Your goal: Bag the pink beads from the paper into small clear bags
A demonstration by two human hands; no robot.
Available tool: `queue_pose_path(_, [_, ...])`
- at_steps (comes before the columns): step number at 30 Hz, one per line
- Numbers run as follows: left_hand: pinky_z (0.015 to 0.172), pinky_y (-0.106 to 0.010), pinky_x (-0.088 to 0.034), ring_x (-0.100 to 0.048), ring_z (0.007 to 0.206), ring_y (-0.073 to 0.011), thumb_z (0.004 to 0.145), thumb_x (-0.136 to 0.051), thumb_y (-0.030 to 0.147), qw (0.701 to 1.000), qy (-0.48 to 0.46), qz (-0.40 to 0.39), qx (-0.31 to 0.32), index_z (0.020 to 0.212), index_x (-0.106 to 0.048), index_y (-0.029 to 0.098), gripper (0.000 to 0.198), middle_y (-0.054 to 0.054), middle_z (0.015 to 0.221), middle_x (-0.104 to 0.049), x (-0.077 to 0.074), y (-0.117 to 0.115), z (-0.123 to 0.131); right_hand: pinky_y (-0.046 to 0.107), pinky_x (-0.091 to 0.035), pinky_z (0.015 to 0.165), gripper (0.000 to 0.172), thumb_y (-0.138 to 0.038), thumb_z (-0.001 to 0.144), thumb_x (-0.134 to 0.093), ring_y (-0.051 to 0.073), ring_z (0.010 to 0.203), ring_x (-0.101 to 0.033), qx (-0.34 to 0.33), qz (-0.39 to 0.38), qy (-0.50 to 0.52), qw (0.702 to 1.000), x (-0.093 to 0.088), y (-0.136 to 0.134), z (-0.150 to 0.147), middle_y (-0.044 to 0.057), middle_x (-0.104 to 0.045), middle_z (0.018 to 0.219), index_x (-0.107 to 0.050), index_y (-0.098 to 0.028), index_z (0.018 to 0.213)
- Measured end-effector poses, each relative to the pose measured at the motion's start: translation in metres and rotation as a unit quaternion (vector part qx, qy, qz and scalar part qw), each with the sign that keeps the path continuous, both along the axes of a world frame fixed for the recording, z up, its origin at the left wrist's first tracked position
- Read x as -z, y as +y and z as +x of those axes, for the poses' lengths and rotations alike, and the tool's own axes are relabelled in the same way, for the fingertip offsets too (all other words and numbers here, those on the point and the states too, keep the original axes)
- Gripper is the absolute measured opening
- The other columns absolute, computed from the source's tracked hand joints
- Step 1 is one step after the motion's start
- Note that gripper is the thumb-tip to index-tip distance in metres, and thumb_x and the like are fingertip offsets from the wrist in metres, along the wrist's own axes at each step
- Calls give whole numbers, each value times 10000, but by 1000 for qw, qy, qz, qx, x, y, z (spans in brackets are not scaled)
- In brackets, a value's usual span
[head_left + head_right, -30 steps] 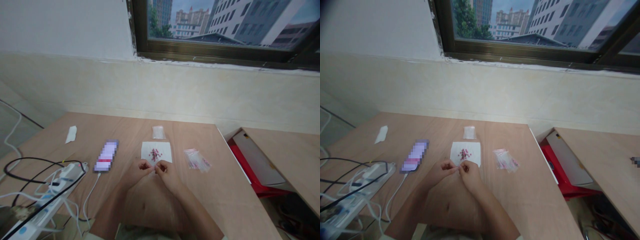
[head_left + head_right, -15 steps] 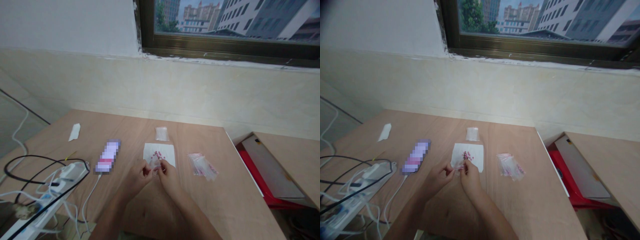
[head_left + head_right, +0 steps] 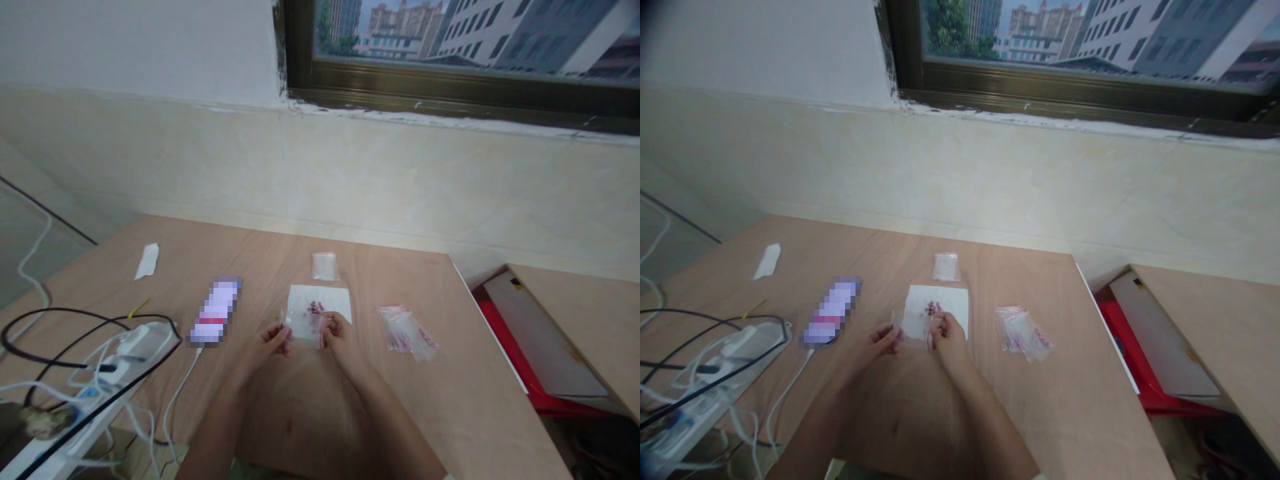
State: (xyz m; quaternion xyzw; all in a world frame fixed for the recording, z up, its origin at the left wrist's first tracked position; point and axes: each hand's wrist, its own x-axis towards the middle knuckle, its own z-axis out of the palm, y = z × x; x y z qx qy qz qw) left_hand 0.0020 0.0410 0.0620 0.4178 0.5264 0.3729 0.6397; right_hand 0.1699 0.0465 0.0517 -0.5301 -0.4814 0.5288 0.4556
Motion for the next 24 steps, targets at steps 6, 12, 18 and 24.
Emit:
queue_pose_path(6, [537, -221, -479, -521, 467, -86, 522, -662, 412, 993, -26, -29, -116, 589, -544, 137, 307, 46, 490, -528, 13, 11, -4, 231, -376, 514, 179, -346, 686, -490, 117, 576, -480, 20, 11, -70, 997, 16, 0, -2, 23, -545, 748, -513, -177, 744])
queue_pose_path(12, [526, -211, -501, -540, 482, -89, 547, -656, 396, 992, -31, -30, -122, 595, -543, 131, 292, 42, 506, -538, 29, 14, -4, 239, -348, 540, 128, -287, 637, -536, 138, 588, -463, 0, 23, -141, 990, 32, 8, -4, 17, -533, 634, -562, -164, 660])
queue_pose_path(18, [480, -205, -506, -564, 453, -85, 614, -628, 350, 990, -17, -44, -133, 730, -506, 139, 270, 9, 603, -602, 36, 14, -9, 232, -323, 523, 152, -296, 633, -528, 127, 532, -434, 1, -11, -119, 993, 38, 15, -1, 1, -509, 548, -568, -151, 609])
queue_pose_path(24, [438, -207, -501, -560, 422, -82, 648, -580, 385, 996, 11, -33, -86, 742, -468, 149, 278, 29, 564, -577, 40, 16, -17, 233, -323, 532, 137, -283, 615, -547, 123, 529, -434, 3, -35, -90, 995, 40, 16, 0, -11, -506, 527, -579, -151, 602])
